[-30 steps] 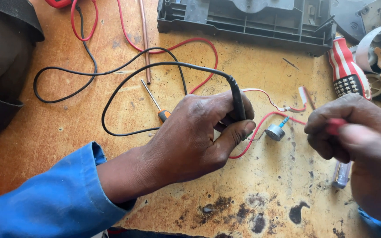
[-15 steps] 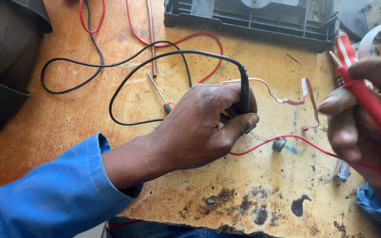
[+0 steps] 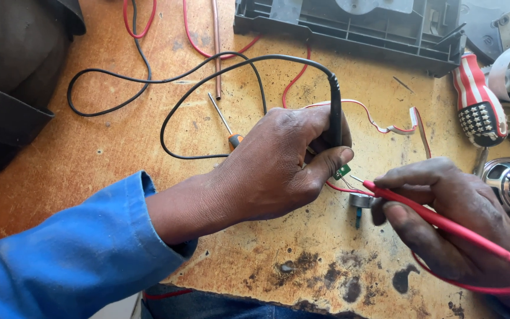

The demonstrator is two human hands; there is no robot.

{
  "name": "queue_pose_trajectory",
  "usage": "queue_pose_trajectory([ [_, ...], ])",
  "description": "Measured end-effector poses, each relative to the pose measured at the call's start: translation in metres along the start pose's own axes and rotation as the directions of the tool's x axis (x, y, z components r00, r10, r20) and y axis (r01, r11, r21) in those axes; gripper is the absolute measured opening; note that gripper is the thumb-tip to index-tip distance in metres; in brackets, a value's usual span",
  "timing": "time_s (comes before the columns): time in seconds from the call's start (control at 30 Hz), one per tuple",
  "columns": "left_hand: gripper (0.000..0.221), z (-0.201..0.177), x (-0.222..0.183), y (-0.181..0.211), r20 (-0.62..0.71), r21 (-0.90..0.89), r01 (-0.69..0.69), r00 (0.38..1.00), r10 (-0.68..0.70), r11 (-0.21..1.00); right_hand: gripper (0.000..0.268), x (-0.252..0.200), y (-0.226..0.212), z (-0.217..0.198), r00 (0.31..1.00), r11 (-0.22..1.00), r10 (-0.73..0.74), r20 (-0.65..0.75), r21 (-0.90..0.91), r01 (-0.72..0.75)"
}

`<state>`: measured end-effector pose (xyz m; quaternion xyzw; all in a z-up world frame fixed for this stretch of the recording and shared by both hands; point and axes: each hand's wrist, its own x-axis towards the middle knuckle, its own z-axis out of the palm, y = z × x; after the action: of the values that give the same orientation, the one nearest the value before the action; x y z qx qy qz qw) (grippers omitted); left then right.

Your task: Removing a small circuit board from an electronic assembly using a screwdriver and a soldering iron.

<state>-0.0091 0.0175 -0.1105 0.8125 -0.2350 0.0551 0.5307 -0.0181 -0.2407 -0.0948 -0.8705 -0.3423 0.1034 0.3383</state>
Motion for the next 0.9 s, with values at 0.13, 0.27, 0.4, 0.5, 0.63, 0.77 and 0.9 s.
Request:
queue_pose_trajectory([
  [0.13, 0.007, 0.001, -0.001, -0.001, -0.006, -0.002, -0.028, 1.0, 0.028, 1.0, 0.024, 0.009, 0.001, 0.004, 0.981, 0.971, -0.178, -0.079, -0.173, 0.162],
  [0.27, 0.007, 0.0, -0.002, 0.001, 0.0, 0.0, -0.063, 0.998, 0.063, 0.998, 0.023, 0.011, 0.002, 0.007, 0.974, 0.969, -0.21, -0.079, -0.153, 0.197],
  [0.4, 0.008, 0.002, -0.003, -0.003, -0.021, -0.018, -0.101, 0.995, 0.1, 0.995, 0.025, 0.009, 0.006, 0.008, 0.981, 0.967, -0.179, -0.075, -0.196, 0.161],
  [0.5, 0.008, 0.002, -0.004, -0.003, -0.003, -0.012, -0.116, 0.993, 0.116, 0.993, 0.023, 0.009, 0.008, 0.008, 0.991, 0.976, -0.116, -0.061, -0.19, 0.103],
  [0.63, 0.011, 0.003, -0.004, -0.004, -0.008, -0.048, -0.162, 0.987, 0.162, 0.986, 0.023, 0.008, 0.012, 0.009, 0.984, 0.974, -0.165, -0.069, -0.171, 0.151],
  [0.77, 0.014, 0.003, -0.004, -0.004, -0.003, -0.037, -0.174, 0.985, 0.175, 0.984, 0.022, 0.008, 0.011, 0.011, 0.985, 0.969, -0.154, -0.08, -0.208, 0.135],
  [0.9, 0.015, 0.005, -0.006, -0.005, -0.022, -0.058, -0.203, 0.979, 0.202, 0.977, 0.023, 0.009, 0.01, 0.01, 0.987, 0.967, -0.138, -0.082, -0.225, 0.116],
])
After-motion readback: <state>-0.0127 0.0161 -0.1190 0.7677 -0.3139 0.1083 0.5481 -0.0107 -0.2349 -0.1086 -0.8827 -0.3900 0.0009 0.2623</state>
